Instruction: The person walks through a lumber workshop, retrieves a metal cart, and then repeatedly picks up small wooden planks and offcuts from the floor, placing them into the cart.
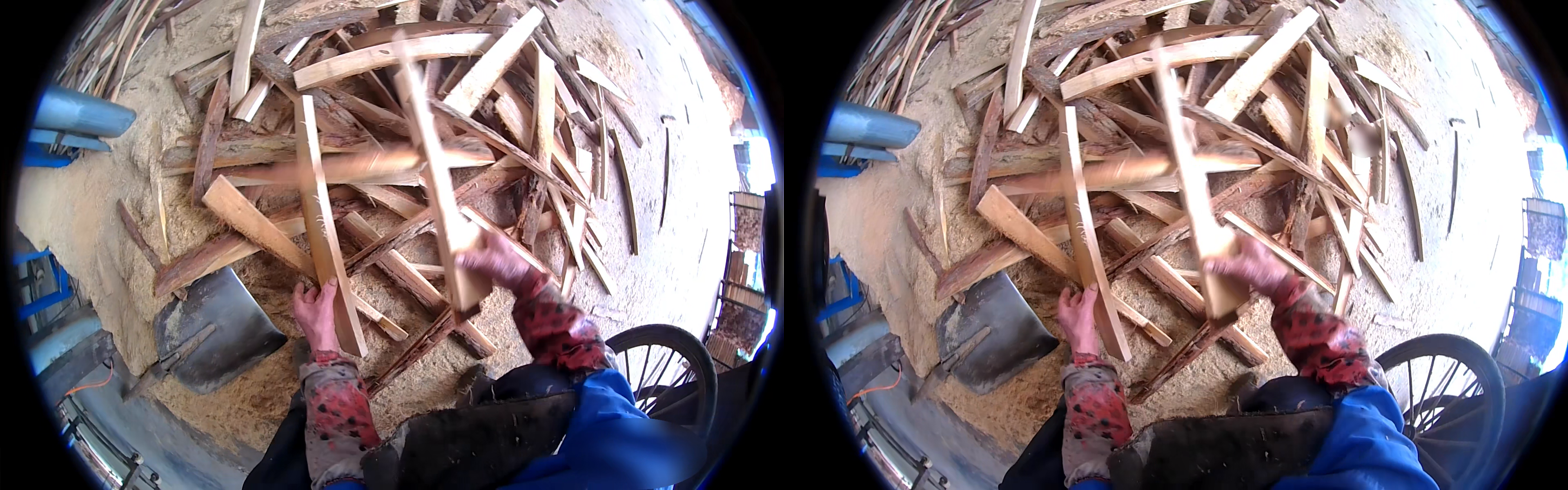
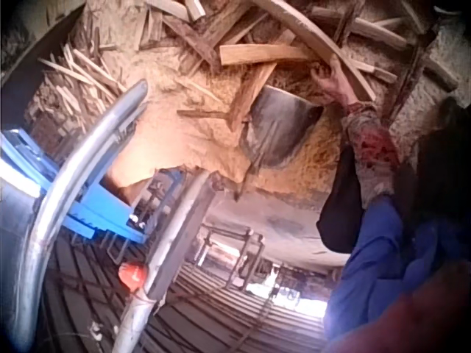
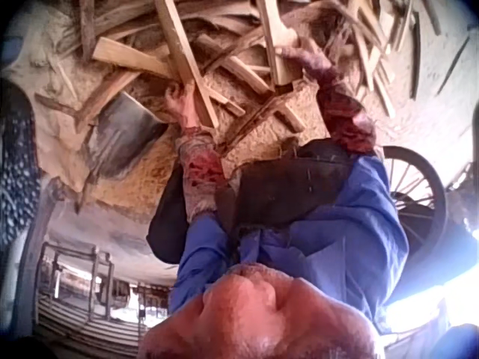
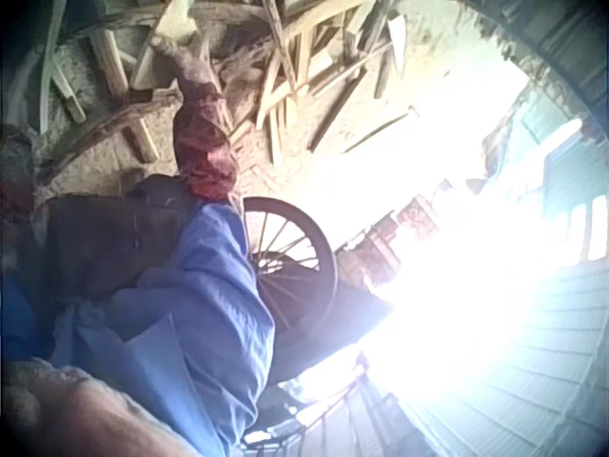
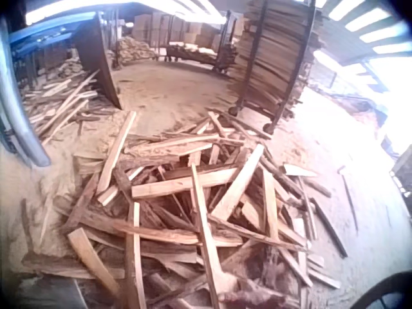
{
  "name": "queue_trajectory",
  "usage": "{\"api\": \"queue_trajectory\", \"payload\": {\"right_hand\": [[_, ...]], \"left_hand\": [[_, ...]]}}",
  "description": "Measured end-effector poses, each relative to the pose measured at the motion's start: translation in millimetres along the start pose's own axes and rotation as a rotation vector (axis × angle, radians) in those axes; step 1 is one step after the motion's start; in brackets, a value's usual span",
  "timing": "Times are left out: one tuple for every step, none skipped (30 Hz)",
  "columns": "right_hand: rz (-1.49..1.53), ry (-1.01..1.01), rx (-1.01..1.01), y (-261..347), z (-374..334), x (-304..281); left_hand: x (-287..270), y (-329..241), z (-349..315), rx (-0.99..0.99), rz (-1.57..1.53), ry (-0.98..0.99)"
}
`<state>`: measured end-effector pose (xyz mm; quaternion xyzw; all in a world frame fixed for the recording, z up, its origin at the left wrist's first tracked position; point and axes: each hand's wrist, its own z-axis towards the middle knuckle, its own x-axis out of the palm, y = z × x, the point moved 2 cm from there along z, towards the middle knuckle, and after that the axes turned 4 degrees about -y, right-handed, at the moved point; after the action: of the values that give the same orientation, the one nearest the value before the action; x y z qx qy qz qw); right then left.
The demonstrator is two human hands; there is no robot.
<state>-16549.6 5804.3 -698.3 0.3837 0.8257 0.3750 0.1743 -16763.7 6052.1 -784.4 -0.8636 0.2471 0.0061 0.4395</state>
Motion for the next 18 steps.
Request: {"api": "queue_trajectory", "payload": {"right_hand": [[-0.021, 0.048, 0.001, -14.2, -9.4, 8.8], [-0.066, 0.082, 0.052, -32.0, -17.7, 16.6], [-0.108, 0.117, 0.102, -52.7, -22.8, 23.7], [-0.254, 0.151, 0.097, -71.0, -26.4, 28.5], [-0.396, 0.182, 0.097, -81.4, -31.8, 33.6], [-0.437, 0.177, 0.062, -89.4, -38.4, 36.6], [-0.477, 0.175, 0.028, -92.8, -43.5, 39.9], [-0.471, 0.174, -0.041, -95.0, -45.2, 39.4], [-0.583, 0.150, -0.142, -94.3, -45.1, 32.4], [-0.692, 0.137, -0.251, -89.4, -39.7, 24.5], [-0.802, 0.127, -0.363, -78.5, -33.0, 18.2], [-0.838, 0.025, -0.365, -65.8, -24.5, 5.2], [-0.870, -0.068, -0.374, -42.8, -13.6, -4.4], [-0.965, -0.178, -0.521, -21.8, -8.1, -16.0], [-1.052, -0.273, -0.688, -2.2, 1.1, -19.5], [-1.121, -0.233, -0.741, 5.7, 17.0, -20.6], [-1.199, -0.203, -0.780, 7.3, 25.2, -21.8], [-1.302, -0.207, -0.821, 1.5, 31.6, -18.7]], "left_hand": [[3.6, -0.6, 1.5, -0.006, -0.058, 0.054], [4.2, 2.1, 6.7, -0.014, -0.116, 0.107], [4.9, 7.1, 12.9, -0.019, -0.171, 0.159], [-0.8, 15.0, 14.3, 0.032, -0.087, 0.084], [0.5, 13.5, 10.0, -0.001, -0.061, 0.028], [2.6, 12.0, 7.5, 0.000, -0.077, 0.063], [5.2, 7.2, 3.6, 0.001, -0.091, 0.096], [9.7, 2.7, -0.4, -0.006, -0.099, 0.135], [14.4, -2.5, -4.6, -0.013, -0.107, 0.173], [14.8, -6.2, -7.6, -0.015, -0.115, 0.197], [12.3, 0.3, -5.0, -0.025, -0.142, 0.204], [9.6, 13.2, 0.8, -0.035, -0.169, 0.210], [2.8, 17.7, 3.1, -0.042, -0.198, 0.206], [14.6, 0.1, -11.8, -0.123, -0.153, 0.205], [11.4, 0.3, -12.3, -0.147, -0.169, 0.219], [8.5, 0.9, -10.9, -0.165, -0.191, 0.230], [9.6, 3.3, -11.6, -0.193, -0.211, 0.258], [11.6, 6.7, -11.5, -0.185, -0.238, 0.276]]}}
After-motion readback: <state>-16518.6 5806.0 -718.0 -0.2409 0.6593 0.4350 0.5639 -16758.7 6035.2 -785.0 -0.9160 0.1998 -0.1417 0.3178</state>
